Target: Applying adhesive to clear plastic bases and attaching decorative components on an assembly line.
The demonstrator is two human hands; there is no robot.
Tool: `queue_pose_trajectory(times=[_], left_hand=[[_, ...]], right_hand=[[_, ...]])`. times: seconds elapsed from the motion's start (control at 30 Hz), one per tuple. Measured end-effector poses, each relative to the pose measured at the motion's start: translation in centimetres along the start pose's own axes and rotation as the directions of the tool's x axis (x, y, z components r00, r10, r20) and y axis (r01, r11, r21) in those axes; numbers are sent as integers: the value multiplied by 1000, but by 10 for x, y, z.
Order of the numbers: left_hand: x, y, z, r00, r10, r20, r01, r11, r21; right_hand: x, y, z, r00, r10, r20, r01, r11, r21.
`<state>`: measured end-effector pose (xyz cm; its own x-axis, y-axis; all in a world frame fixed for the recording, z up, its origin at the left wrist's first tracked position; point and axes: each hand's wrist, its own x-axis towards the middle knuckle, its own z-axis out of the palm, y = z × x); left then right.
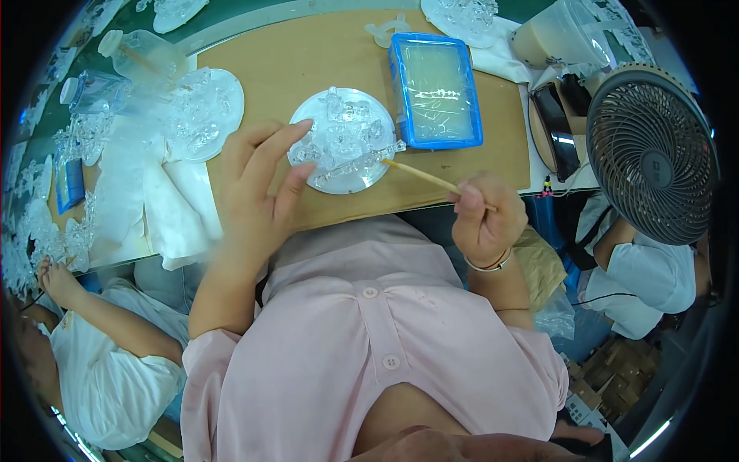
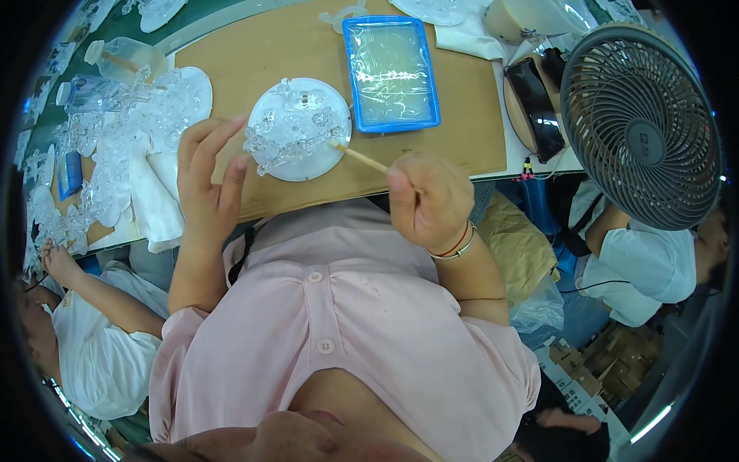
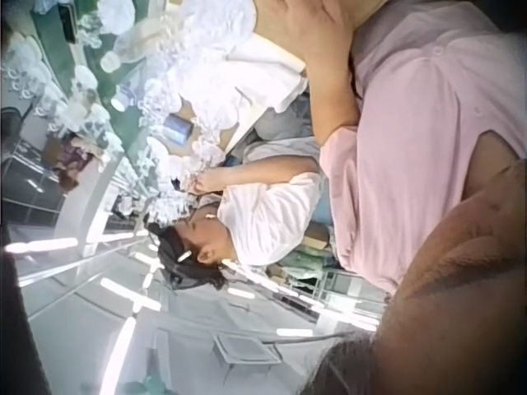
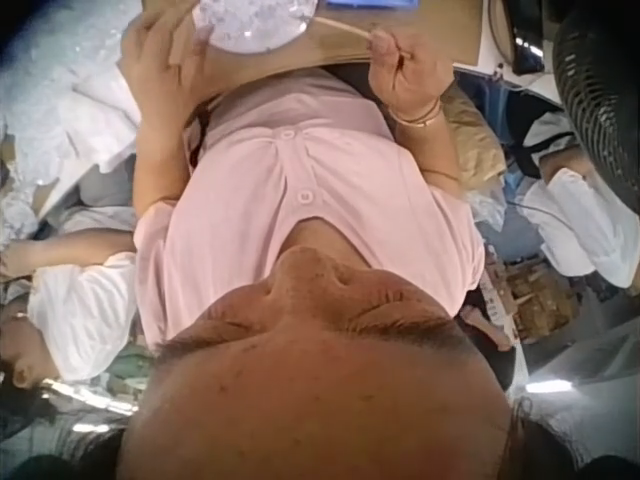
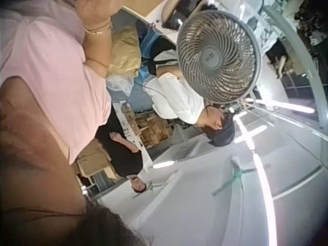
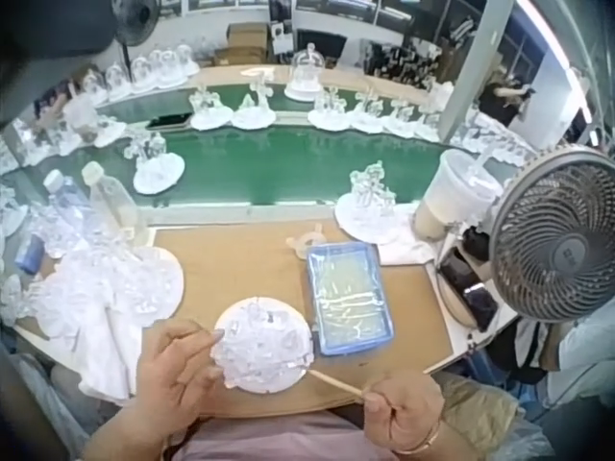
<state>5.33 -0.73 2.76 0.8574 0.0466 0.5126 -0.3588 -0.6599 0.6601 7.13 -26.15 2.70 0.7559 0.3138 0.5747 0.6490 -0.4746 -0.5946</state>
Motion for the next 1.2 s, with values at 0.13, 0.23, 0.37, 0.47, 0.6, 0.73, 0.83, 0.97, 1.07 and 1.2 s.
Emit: queue_pose_trajectory(times=[0.13, 0.23, 0.37, 0.47, 0.6, 0.73, 0.83, 0.97, 1.07, 1.2], left_hand=[[-2, -11, -5, 977, -90, 192, 94, 996, -10], [-3, -9, -10, 967, -136, 216, 146, 989, -32], [-9, -6, -14, 948, -192, 253, 215, 974, -69], [-13, -5, -14, 943, -214, 254, 243, 966, -92], [-16, -1, -15, 935, -222, 275, 268, 953, -140], [-19, 1, -15, 931, -218, 293, 266, 954, -135], [-22, 2, -16, 936, -197, 293, 233, 968, -94], [-22, -1, -17, 946, -115, 302, 158, 980, -123], [-18, 2, -18, 928, -149, 341, 199, 973, -118], [-21, 0, -14, 934, -219, 284, 256, 961, -101]], right_hand=[[2, -6, 8, 987, -146, 63, 138, 984, 108], [1, -5, 8, 996, -75, 44, 70, 992, 104], [0, -7, 6, 985, -140, 97, 131, 987, 90], [3, -12, 13, 964, -209, 163, 174, 963, 207], [0, -12, 18, 959, -226, 170, 193, 963, 188], [-1, -11, 19, 939, -300, 167, 278, 950, 139], [-4, -14, 10, 922, -312, 229, 279, 946, 164], [-7, -6, 3, 969, -209, 130, 194, 974, 120], [2, 0, 0, 992, -100, 83, 97, 995, 34], [14, 11, 10, 993, -120, 22, 120, 993, -19]])
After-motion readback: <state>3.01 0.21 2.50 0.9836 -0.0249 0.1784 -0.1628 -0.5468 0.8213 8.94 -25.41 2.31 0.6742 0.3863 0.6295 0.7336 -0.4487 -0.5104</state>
